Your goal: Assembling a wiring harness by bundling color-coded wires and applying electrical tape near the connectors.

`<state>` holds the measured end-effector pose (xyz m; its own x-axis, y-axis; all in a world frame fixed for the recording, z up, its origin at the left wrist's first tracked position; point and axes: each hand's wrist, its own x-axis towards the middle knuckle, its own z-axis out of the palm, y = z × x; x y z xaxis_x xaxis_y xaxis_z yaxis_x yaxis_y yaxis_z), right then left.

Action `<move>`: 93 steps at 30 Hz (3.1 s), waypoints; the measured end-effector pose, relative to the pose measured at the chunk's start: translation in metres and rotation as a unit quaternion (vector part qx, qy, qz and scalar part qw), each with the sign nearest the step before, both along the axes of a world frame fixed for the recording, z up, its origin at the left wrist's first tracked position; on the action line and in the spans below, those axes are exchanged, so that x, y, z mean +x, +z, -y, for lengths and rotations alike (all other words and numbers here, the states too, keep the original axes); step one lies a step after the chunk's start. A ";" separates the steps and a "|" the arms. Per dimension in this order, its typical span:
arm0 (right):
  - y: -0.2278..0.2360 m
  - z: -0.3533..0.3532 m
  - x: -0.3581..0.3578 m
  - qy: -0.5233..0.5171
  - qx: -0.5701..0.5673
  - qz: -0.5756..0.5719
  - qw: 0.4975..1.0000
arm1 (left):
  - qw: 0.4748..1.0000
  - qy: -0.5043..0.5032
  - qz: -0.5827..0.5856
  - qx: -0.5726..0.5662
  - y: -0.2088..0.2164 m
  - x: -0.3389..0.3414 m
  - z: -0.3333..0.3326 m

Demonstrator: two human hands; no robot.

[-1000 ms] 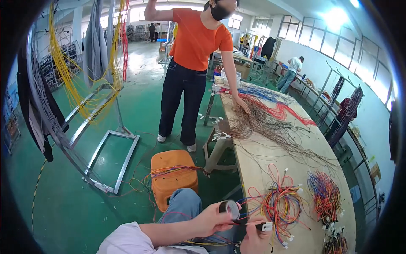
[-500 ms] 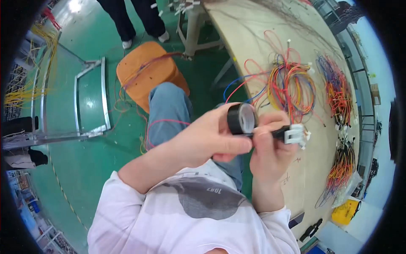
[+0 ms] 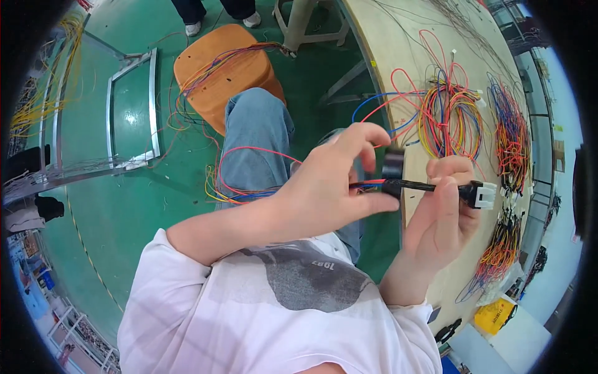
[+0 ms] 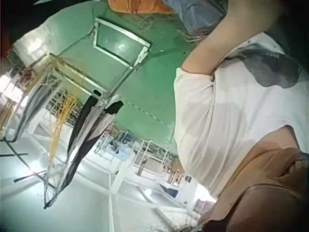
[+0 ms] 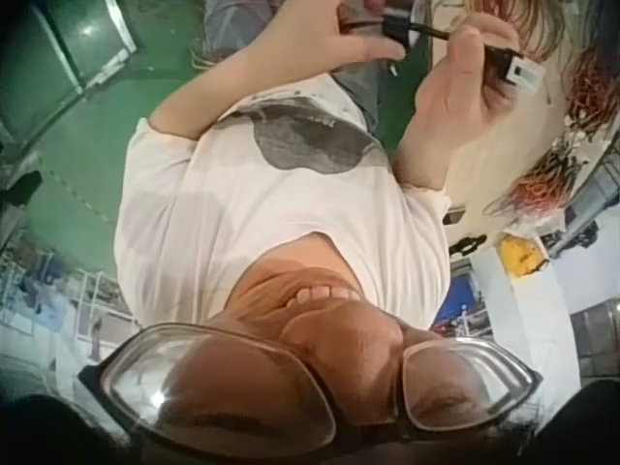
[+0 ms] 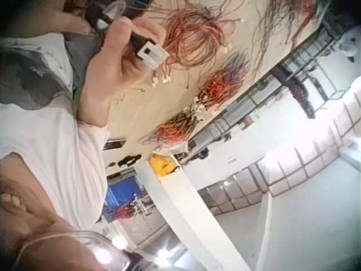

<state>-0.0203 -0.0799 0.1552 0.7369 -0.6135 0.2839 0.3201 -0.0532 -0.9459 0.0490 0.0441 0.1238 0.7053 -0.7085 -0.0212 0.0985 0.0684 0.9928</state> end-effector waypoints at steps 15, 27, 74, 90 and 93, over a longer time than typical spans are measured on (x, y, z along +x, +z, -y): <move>0.004 0.004 -0.004 0.030 0.042 -0.010 0.999 | 0.944 -0.134 -0.106 -0.284 -0.015 0.019 -0.006; -0.007 -0.006 -0.005 0.076 -0.155 -0.108 0.979 | 0.999 -0.019 0.018 -0.025 0.000 0.002 -0.009; -0.018 -0.014 0.011 0.050 -0.128 -0.085 0.987 | 0.853 -0.044 -0.505 -0.120 -0.018 0.023 -0.019; -0.014 -0.005 0.010 0.045 -0.104 -0.065 0.991 | 0.967 -0.061 -0.243 -0.055 -0.021 0.013 -0.012; -0.016 -0.007 0.011 0.025 -0.039 -0.043 0.998 | 0.890 -0.095 -0.431 -0.114 -0.026 0.018 -0.018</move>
